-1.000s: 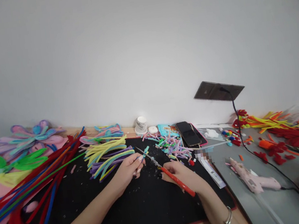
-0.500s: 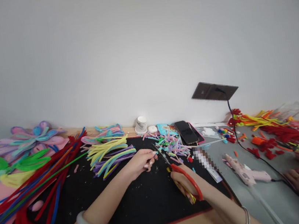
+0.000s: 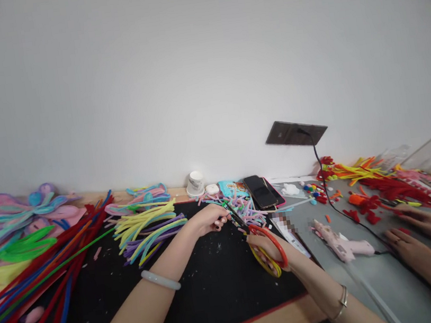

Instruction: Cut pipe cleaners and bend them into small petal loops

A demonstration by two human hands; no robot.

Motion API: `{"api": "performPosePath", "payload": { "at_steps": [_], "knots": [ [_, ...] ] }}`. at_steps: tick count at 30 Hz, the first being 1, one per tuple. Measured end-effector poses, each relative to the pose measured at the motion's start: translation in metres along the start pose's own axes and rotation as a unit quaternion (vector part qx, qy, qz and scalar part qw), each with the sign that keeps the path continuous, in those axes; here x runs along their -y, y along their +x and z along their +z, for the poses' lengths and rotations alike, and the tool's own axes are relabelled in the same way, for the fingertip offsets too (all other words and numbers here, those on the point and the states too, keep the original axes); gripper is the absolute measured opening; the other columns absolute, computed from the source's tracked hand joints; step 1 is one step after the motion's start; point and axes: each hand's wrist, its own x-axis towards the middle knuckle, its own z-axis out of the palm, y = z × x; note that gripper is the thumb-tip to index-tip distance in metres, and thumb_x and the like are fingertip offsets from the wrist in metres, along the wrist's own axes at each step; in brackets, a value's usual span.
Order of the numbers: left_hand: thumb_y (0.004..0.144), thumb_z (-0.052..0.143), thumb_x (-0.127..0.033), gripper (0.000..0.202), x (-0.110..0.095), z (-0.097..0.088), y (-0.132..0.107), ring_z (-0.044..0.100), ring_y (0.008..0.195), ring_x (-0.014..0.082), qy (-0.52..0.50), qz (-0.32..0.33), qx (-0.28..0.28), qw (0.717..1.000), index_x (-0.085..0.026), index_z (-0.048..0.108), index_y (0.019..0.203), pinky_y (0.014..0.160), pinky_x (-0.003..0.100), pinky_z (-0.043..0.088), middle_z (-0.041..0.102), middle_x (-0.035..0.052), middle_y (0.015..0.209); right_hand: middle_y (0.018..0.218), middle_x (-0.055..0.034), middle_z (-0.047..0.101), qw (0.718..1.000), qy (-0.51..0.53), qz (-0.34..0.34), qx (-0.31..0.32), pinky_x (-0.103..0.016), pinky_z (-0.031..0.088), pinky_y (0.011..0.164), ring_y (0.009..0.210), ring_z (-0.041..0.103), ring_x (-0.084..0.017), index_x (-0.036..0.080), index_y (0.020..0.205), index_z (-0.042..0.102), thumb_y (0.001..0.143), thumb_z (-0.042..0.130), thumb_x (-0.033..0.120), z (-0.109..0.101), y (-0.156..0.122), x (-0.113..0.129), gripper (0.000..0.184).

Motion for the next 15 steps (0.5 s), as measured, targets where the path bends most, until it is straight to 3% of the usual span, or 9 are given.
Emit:
{"api": "performPosePath", "payload": {
  "at_steps": [5,10,15],
  "knots": [
    [0.069,0.062,-0.023,0.017,-0.005,-0.002,-0.001,0.021,0.037,0.0,-0.004,-0.012,0.028,1.0,-0.011,0.052,0.06,0.041,0.017,0.016,0.04,-0.0074,0.048,0.041,0.0066,0.038,0.996,0.07,-0.013,0.048,-0.018,0.023,0.029,0.03,0.032,-0.006,0.018,0.058,0.041,0.081,0.045,0.046,-0.006,0.0,-0.001,0.036],
    [0.069,0.064,-0.023,0.018,-0.008,-0.006,-0.003,0.021,0.037,-0.0004,-0.01,-0.019,0.056,0.998,-0.012,0.05,0.062,0.04,0.015,0.015,0.039,-0.0077,0.048,0.053,0.0033,0.044,0.971,0.196,-0.025,0.132,-0.018,0.025,0.036,0.04,0.035,-0.006,0.017,0.067,0.049,0.08,0.047,0.057,-0.016,-0.002,-0.008,0.042],
    [0.07,0.065,-0.026,0.021,-0.01,-0.002,-0.004,0.019,0.037,-0.0007,-0.016,-0.03,0.082,0.996,-0.012,0.051,0.064,0.04,0.015,0.015,0.038,-0.0079,0.048,0.063,-0.0032,0.052,0.964,0.231,-0.017,0.13,-0.023,0.032,0.041,0.052,0.047,-0.012,0.018,0.069,0.053,0.08,0.042,0.063,-0.02,-0.007,-0.008,0.048]
  ]
}}
